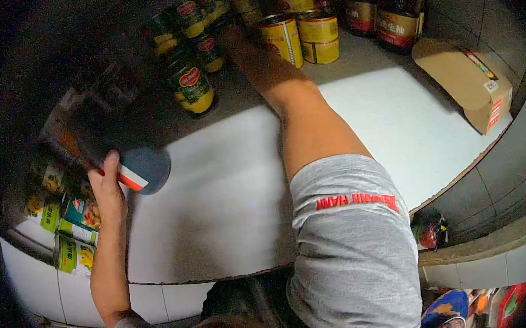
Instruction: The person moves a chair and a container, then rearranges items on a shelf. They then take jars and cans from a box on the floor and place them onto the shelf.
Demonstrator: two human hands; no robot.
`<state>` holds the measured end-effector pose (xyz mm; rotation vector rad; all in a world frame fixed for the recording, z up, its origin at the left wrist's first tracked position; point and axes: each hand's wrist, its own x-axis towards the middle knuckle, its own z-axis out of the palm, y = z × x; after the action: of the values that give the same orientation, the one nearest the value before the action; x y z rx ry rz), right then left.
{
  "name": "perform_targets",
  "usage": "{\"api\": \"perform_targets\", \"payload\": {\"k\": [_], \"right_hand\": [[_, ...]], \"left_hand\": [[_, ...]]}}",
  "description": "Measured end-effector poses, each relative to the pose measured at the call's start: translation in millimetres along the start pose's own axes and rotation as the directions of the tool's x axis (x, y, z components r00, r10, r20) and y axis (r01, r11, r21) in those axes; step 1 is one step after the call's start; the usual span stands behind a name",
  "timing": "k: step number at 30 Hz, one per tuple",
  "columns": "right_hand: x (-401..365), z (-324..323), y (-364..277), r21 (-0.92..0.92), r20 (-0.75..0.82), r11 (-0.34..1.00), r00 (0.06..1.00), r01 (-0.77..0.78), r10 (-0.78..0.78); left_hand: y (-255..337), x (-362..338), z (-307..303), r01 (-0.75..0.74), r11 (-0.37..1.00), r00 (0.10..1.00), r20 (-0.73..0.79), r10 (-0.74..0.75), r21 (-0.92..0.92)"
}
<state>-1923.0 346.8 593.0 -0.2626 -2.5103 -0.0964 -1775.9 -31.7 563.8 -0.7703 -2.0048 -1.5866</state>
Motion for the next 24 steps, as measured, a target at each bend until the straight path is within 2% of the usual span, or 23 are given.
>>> {"api": "perform_targets", "payload": {"k": [1, 3, 7, 9, 10, 14, 16, 19, 22, 24], "right_hand": [[-2, 0, 3, 0.0, 0.005, 1.0, 1.0, 0.005, -0.005], [-3, 1, 9, 0.001, 0.015, 1.0, 1.0, 0.01, -0.01], [-8, -1, 16, -0.022, 0.009, 0.999, 0.999, 0.037, -0.037], [-16, -4, 19, -0.043, -0.003, 0.997, 0.998, 0.057, -0.057], [-19, -3, 18, -0.055, -0.009, 0.996, 0.998, 0.065, -0.065], [-27, -10, 23, -0.096, -0.007, 0.992, 0.996, 0.084, -0.085], [-25, -9, 21, -0.111, -0.004, 0.989, 0.995, 0.096, -0.097], [-26, -13, 19, -0.134, 0.003, 0.985, 0.994, 0.113, -0.114], [-27, -16, 17, -0.152, 0.009, 0.981, 0.992, 0.122, -0.122], [-31, -18, 18, -0.164, 0.009, 0.977, 0.99, 0.137, -0.138]], "left_hand": [[-3, 1, -1, 0.007, 1.0, 1.0, 0.004, -0.007, 0.028], [1, -1, 2, 0.008, 0.998, 1.0, -0.026, -0.009, -0.062], [0, -1, -5, 0.063, 0.997, 0.998, -0.016, -0.064, -0.035], [9, 1, -7, 0.082, 0.994, 0.992, 0.095, -0.088, 0.073], [15, 1, -5, 0.068, 0.99, 0.995, 0.065, -0.076, 0.121], [7, 2, -1, 0.146, 0.984, 0.988, 0.032, -0.149, 0.102], [11, 2, 2, 0.002, 0.999, 0.999, 0.038, 0.0, -0.048], [18, 2, 3, -0.003, 1.0, 0.999, 0.048, 0.003, -0.008], [21, 0, 5, 0.026, 0.995, 0.998, 0.061, -0.02, -0.099], [19, 1, 4, 0.034, 0.995, 0.997, 0.068, -0.027, -0.098]]}}
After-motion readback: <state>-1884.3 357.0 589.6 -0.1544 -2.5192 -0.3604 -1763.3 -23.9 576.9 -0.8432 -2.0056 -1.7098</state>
